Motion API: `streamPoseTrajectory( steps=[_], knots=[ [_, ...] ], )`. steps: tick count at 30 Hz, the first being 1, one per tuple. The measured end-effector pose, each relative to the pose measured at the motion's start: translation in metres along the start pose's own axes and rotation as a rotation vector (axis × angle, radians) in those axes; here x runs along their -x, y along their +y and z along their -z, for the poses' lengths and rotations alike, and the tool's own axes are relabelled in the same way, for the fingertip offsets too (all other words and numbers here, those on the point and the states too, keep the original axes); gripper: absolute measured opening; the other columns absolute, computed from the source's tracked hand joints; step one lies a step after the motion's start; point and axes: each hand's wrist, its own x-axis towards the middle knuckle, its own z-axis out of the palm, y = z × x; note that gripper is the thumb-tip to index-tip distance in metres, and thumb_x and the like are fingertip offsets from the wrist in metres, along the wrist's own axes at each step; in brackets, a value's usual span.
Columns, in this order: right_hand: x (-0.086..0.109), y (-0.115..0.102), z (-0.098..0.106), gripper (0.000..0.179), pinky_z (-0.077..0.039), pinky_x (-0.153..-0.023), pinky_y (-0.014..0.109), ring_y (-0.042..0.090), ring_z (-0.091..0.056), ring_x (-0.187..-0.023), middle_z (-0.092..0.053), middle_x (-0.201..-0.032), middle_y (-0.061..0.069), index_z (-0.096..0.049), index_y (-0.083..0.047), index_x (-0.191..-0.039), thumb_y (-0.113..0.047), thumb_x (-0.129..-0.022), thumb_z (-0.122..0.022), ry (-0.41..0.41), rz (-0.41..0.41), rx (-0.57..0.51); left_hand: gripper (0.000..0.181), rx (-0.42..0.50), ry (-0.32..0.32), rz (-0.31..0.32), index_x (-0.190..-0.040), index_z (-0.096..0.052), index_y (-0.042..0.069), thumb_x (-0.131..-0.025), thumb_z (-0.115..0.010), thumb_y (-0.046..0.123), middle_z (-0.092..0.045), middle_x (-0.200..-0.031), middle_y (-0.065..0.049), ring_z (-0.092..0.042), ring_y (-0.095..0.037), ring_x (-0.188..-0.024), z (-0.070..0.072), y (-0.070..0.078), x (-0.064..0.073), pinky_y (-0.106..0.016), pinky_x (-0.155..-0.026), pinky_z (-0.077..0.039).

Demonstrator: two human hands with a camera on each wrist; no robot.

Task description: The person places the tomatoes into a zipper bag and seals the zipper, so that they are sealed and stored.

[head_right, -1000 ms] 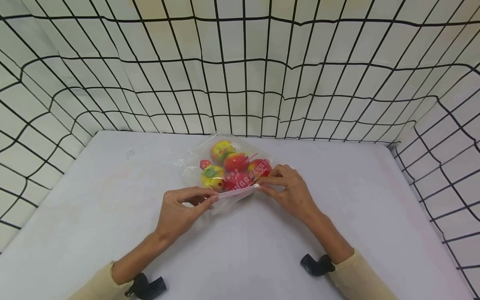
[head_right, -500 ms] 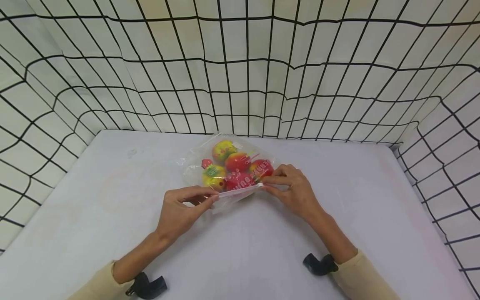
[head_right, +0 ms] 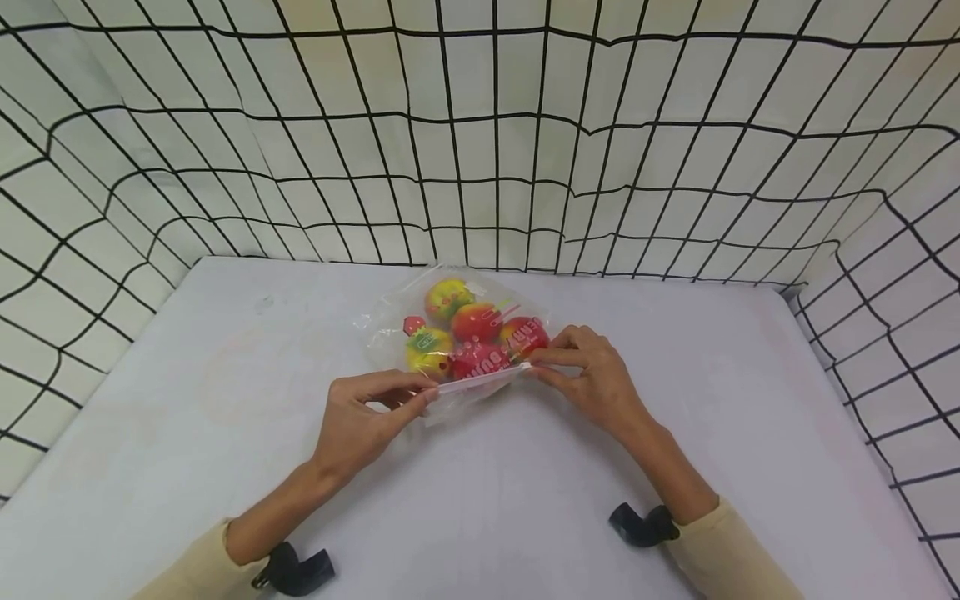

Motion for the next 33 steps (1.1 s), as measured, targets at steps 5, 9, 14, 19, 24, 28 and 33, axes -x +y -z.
streamPoseTrajectory(
  steps=[5,9,14,19,24,28,33],
  knots=[
    [0.000,0.002,0.002,0.030,-0.051,-0.075,0.023,0.005,-0.054,-0.098,-0.070,-0.098,0.001,-0.085,-0.013,-0.104,-0.004,-0.076,-0.090,0.001,0.011,-0.003,0.016,0.001,-0.002,-0.008,-0.105,-0.083,0.011,-0.089,-0.083,0.013,-0.082,-0.096,-0.003,-0.074,-0.008,-0.077,0.000,-0.001,0.000,-0.024,-0.063,-0.061],
    [0.000,0.003,0.003,0.031,-0.048,-0.075,0.014,0.005,-0.054,-0.099,-0.070,-0.098,0.002,-0.085,-0.013,-0.104,-0.003,-0.076,-0.090,0.004,0.012,-0.010,0.016,0.003,-0.004,-0.011,-0.105,-0.083,0.011,-0.089,-0.083,0.012,-0.082,-0.096,-0.004,-0.075,-0.008,-0.078,0.000,0.000,0.001,-0.024,-0.063,-0.061],
    [0.000,0.005,0.004,0.031,-0.045,-0.076,0.008,0.005,-0.053,-0.099,-0.069,-0.098,0.002,-0.084,-0.013,-0.105,-0.004,-0.076,-0.090,0.005,0.000,-0.014,0.016,0.004,-0.005,-0.014,-0.104,-0.083,0.012,-0.088,-0.083,0.011,-0.082,-0.096,-0.003,-0.074,-0.007,-0.077,0.000,0.002,0.001,-0.024,-0.063,-0.061],
    [0.000,0.007,0.005,0.030,-0.048,-0.075,0.015,0.005,-0.053,-0.100,-0.069,-0.099,0.001,-0.084,-0.013,-0.106,-0.005,-0.077,-0.089,0.001,-0.014,0.001,0.016,0.000,-0.008,-0.021,-0.105,-0.083,0.011,-0.088,-0.083,0.011,-0.082,-0.097,-0.003,-0.075,-0.007,-0.079,0.000,0.003,0.002,-0.024,-0.063,-0.060],
    [0.001,0.009,0.006,0.031,-0.052,-0.074,0.023,0.005,-0.053,-0.100,-0.070,-0.099,0.001,-0.084,-0.013,-0.107,-0.005,-0.078,-0.089,0.001,-0.019,0.014,0.017,-0.003,-0.008,-0.027,-0.106,-0.083,0.011,-0.089,-0.082,0.010,-0.082,-0.099,-0.004,-0.075,-0.008,-0.080,0.000,0.003,0.002,-0.024,-0.064,-0.061],
    [0.000,0.010,0.007,0.031,-0.051,-0.074,0.022,0.005,-0.053,-0.100,-0.070,-0.099,0.002,-0.084,-0.013,-0.107,-0.004,-0.077,-0.089,0.006,-0.019,0.017,0.018,0.000,-0.010,-0.028,-0.107,-0.083,0.010,-0.089,-0.082,0.009,-0.082,-0.100,-0.005,-0.075,-0.008,-0.081,0.000,0.002,0.002,-0.024,-0.064,-0.061],
    [0.000,0.012,0.008,0.030,-0.051,-0.073,0.026,0.004,-0.053,-0.100,-0.070,-0.098,0.002,-0.084,-0.013,-0.106,-0.004,-0.077,-0.089,0.006,-0.023,0.023,0.018,0.000,-0.011,-0.033,-0.107,-0.083,0.010,-0.089,-0.082,0.009,-0.082,-0.102,-0.005,-0.076,-0.009,-0.082,0.000,0.002,0.002,-0.024,-0.064,-0.061]
  ],
)
